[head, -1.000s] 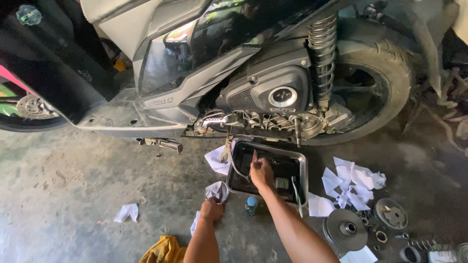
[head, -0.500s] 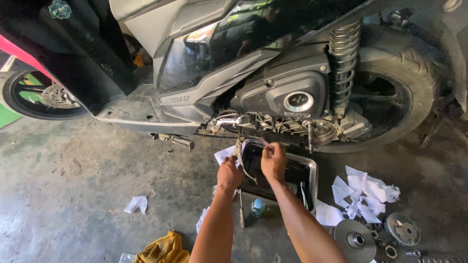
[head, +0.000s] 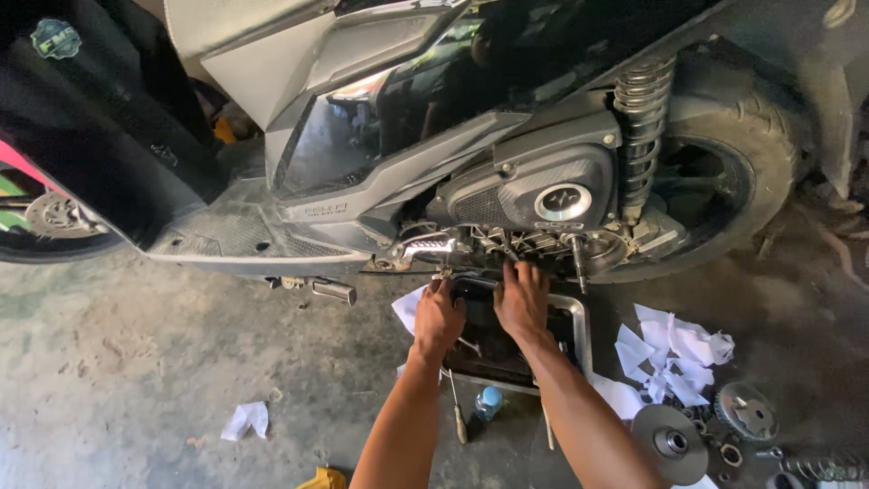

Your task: Cleaning motorcycle engine components with a brush and solvent

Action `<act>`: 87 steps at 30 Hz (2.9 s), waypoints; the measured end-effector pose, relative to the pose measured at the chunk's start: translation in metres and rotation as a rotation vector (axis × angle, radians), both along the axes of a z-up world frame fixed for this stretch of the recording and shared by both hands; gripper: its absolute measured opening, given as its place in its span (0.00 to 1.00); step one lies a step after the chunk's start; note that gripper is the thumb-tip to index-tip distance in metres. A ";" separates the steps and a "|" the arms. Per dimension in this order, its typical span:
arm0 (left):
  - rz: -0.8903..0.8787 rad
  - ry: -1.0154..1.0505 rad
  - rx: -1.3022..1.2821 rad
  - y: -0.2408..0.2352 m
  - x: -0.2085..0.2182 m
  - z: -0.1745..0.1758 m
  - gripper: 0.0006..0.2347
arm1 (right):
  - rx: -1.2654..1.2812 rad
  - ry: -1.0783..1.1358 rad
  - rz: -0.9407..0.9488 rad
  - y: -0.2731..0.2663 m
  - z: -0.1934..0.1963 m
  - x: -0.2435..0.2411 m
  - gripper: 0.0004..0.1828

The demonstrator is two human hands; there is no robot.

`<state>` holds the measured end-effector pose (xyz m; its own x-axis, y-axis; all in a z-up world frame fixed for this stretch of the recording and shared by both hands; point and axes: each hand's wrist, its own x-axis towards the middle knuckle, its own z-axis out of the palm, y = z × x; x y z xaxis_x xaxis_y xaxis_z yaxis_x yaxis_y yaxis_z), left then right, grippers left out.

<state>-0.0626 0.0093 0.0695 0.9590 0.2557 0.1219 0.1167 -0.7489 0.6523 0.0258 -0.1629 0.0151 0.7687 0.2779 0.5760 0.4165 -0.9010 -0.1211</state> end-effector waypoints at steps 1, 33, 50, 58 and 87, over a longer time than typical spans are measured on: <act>-0.009 -0.001 0.000 0.002 0.003 0.006 0.14 | 0.000 -0.001 -0.009 0.008 0.011 -0.004 0.22; 0.025 -0.190 0.320 0.014 0.036 -0.022 0.14 | -0.038 0.381 0.110 0.021 0.049 -0.024 0.42; 0.030 -0.101 0.406 -0.019 0.033 -0.023 0.25 | -0.066 0.508 -0.086 -0.050 0.054 -0.021 0.48; 0.003 0.056 0.418 -0.019 0.032 -0.018 0.34 | -0.001 0.564 -0.327 -0.065 0.028 -0.005 0.50; 0.025 0.157 0.435 -0.028 0.015 0.013 0.31 | -0.070 0.495 -0.281 -0.087 0.063 -0.021 0.46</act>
<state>-0.0472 -0.0182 0.0821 0.9687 0.2360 0.0765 0.2104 -0.9448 0.2510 0.0047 -0.2499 0.0776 0.9921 0.0482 0.1162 0.0685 -0.9818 -0.1770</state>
